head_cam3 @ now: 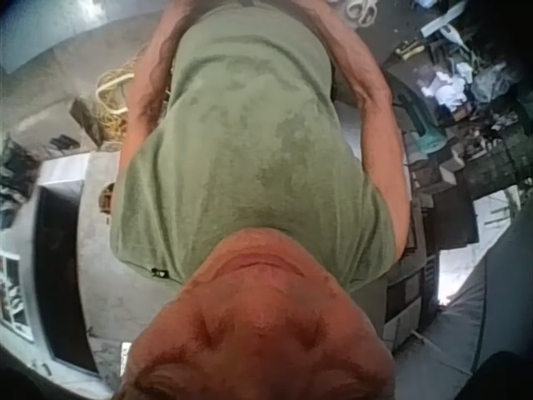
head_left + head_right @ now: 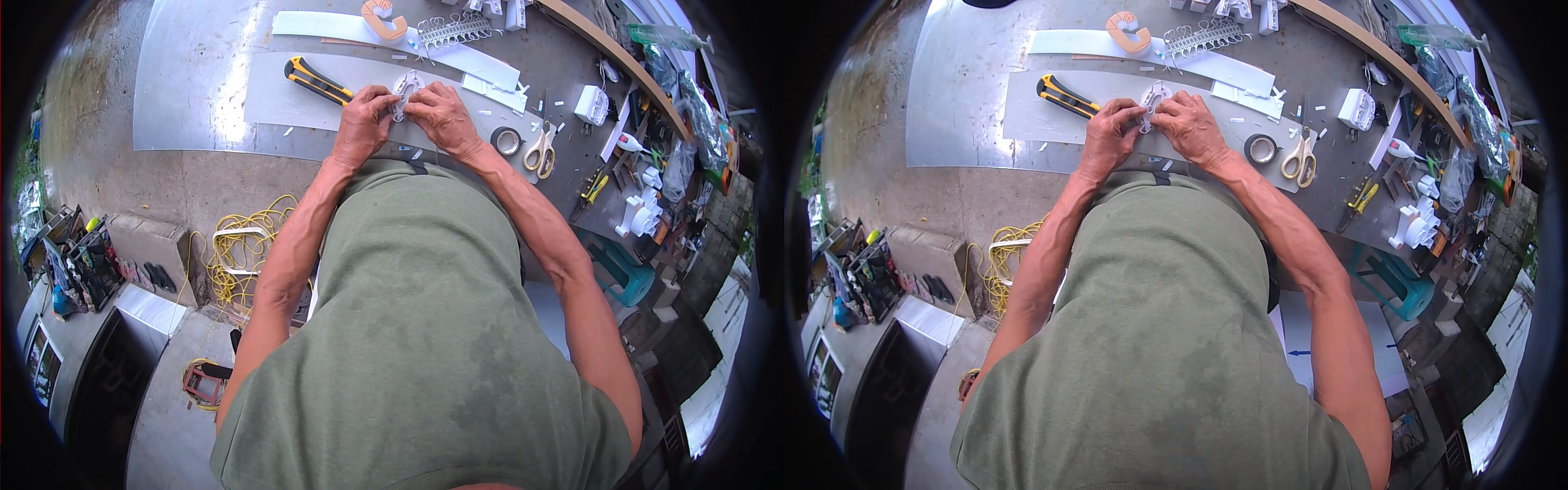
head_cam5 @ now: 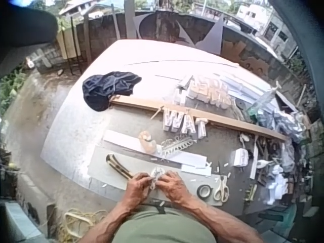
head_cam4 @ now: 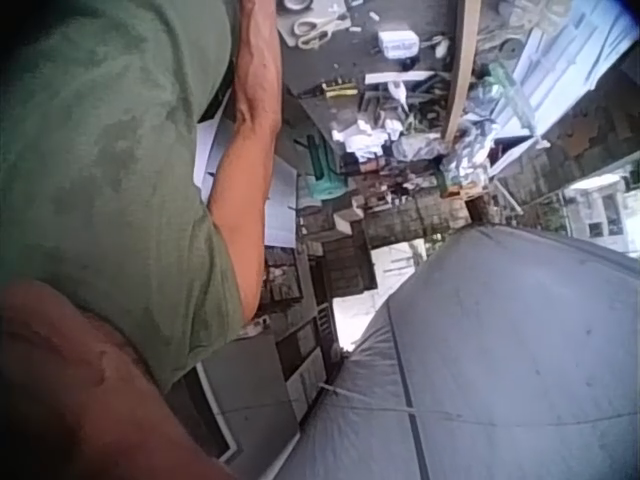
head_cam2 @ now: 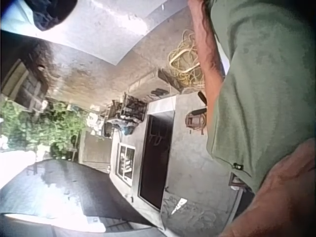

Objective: The recorder prepares and assembles LED-backlit sign letters, wiring components and using adhesive tape.

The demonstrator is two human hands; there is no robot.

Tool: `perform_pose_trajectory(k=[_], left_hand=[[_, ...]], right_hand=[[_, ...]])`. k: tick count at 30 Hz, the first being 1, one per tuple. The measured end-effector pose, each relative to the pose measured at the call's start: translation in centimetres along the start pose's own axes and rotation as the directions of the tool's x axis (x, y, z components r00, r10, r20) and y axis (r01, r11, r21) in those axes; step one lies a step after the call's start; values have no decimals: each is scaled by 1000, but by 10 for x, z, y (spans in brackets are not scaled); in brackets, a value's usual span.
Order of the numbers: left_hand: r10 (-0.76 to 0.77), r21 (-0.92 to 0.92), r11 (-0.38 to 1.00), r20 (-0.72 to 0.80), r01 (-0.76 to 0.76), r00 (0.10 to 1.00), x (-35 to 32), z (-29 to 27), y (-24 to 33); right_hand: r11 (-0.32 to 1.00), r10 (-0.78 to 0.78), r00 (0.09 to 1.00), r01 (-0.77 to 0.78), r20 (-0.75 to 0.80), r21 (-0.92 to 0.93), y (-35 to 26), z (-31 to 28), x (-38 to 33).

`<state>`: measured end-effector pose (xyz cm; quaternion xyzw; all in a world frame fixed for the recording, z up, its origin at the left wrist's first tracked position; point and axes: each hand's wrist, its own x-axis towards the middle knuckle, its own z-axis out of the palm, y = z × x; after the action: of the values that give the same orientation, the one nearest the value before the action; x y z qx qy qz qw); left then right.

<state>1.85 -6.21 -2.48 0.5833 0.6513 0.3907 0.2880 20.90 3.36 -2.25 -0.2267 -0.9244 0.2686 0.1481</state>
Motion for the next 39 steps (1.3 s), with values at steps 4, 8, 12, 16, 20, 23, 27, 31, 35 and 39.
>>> perform_pose_trajectory(k=[4,8,12,16,20,23,27,31,35,39], left_hand=[[-25,-39,999,16,26,1000,3,-1,2],[14,-13,1000,-1,-14,1000,1,-2,-3],[-9,12,1000,9,9,1000,0,0,-5],[41,-1,999,-1,-41,999,2,0,-5],[38,22,999,-3,-38,999,-1,1,-7],[29,-1,1000,3,-29,1000,0,1,-7],[19,5,1000,-37,-19,999,-1,6,-2],[13,169,986,-21,-9,1000,-1,14,4],[25,86,996,38,-28,999,-1,14,4],[46,98,994,23,-48,999,-1,15,13]], right_hand=[[998,35,999,-33,-34,55,2,0,-5],[995,55,975,-72,-216,-70,-9,-14,-17],[975,1,990,-32,-138,-220,-15,-15,-27],[924,-56,998,46,-16,-379,-20,-9,-31],[950,-59,998,46,-35,-308,-24,-9,-24],[988,0,996,-14,-92,-155,-30,-11,-16],[988,154,988,-154,-27,4,-36,-3,-6],[980,195,980,-194,-36,33,-22,-2,-8],[985,173,984,-173,-33,8,-10,-11,-14],[979,186,982,-181,-42,97,-7,-18,-22]])
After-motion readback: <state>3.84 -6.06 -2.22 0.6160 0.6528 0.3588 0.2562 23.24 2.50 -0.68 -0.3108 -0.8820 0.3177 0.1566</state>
